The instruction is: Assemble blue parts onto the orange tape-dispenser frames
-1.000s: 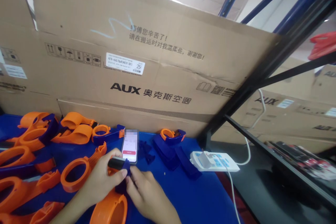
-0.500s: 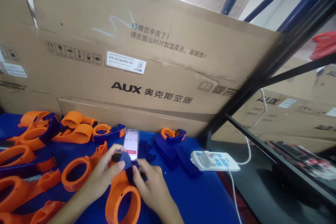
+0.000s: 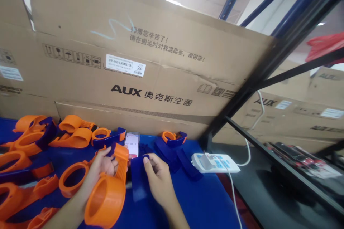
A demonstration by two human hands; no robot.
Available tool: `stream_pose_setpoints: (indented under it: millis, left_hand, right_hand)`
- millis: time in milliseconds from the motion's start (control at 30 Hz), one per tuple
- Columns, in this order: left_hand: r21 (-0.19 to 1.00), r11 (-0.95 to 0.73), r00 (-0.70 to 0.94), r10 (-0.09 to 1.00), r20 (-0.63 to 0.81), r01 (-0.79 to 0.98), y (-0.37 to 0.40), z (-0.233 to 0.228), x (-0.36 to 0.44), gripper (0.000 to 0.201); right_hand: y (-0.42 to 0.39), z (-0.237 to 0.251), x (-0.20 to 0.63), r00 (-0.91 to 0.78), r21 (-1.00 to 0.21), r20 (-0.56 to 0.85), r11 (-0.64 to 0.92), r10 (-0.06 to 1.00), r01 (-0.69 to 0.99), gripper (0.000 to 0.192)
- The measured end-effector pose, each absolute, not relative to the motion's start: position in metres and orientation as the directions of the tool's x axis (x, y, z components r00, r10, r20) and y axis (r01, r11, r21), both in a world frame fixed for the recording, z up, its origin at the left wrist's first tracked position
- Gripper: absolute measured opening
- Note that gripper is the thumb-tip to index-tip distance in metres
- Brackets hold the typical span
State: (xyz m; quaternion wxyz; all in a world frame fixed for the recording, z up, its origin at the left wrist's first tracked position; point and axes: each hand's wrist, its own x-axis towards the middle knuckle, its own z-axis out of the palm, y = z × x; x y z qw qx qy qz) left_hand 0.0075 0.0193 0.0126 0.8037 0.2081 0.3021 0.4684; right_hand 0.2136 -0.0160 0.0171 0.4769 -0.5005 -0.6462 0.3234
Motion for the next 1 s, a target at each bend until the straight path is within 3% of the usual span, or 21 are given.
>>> stream_pose_setpoints:
  millis: [167,367,500,633,933,1000]
  left_hand:
    - [0.537,0.549,0.455,0.834,-0.311,-0.640,0.026,0.003,-0.002,0.061]
    - [0.526,0.558,0.439,0.830,-0.344,-0.642,0.016,0.006,0.006,0.054]
    - [0.535,0.521,0.365,0.852,-0.377,-0.665,0.015,0.006,0.012,0.049]
    - [0.557,0.496,0.302,0.862,-0.407,-0.666,0.022,-0.001,0.014,0.051]
    - [0.554,0.594,0.486,0.802,-0.347,-0.584,0.004,0.008,0.018,0.049]
    - [0.583,0.553,0.455,0.830,-0.322,-0.596,0.000,0.010,0.021,0.047]
  right_hand:
    - [-0.009,0.017,0.238,0.064,-0.828,0.348,0.275,0.935,0.489,0.038]
    - [0.001,0.003,0.292,0.336,-0.728,0.430,0.102,0.838,0.678,0.045]
    - [0.008,-0.005,0.314,0.333,-0.627,0.494,0.064,0.803,0.776,0.044]
    - [0.016,-0.012,0.323,0.332,-0.622,0.513,0.077,0.792,0.779,0.040]
    - [0.037,-0.022,0.336,0.295,-0.652,0.535,0.164,0.792,0.741,0.038]
    - [0.039,-0.023,0.337,0.309,-0.661,0.550,0.178,0.776,0.729,0.041]
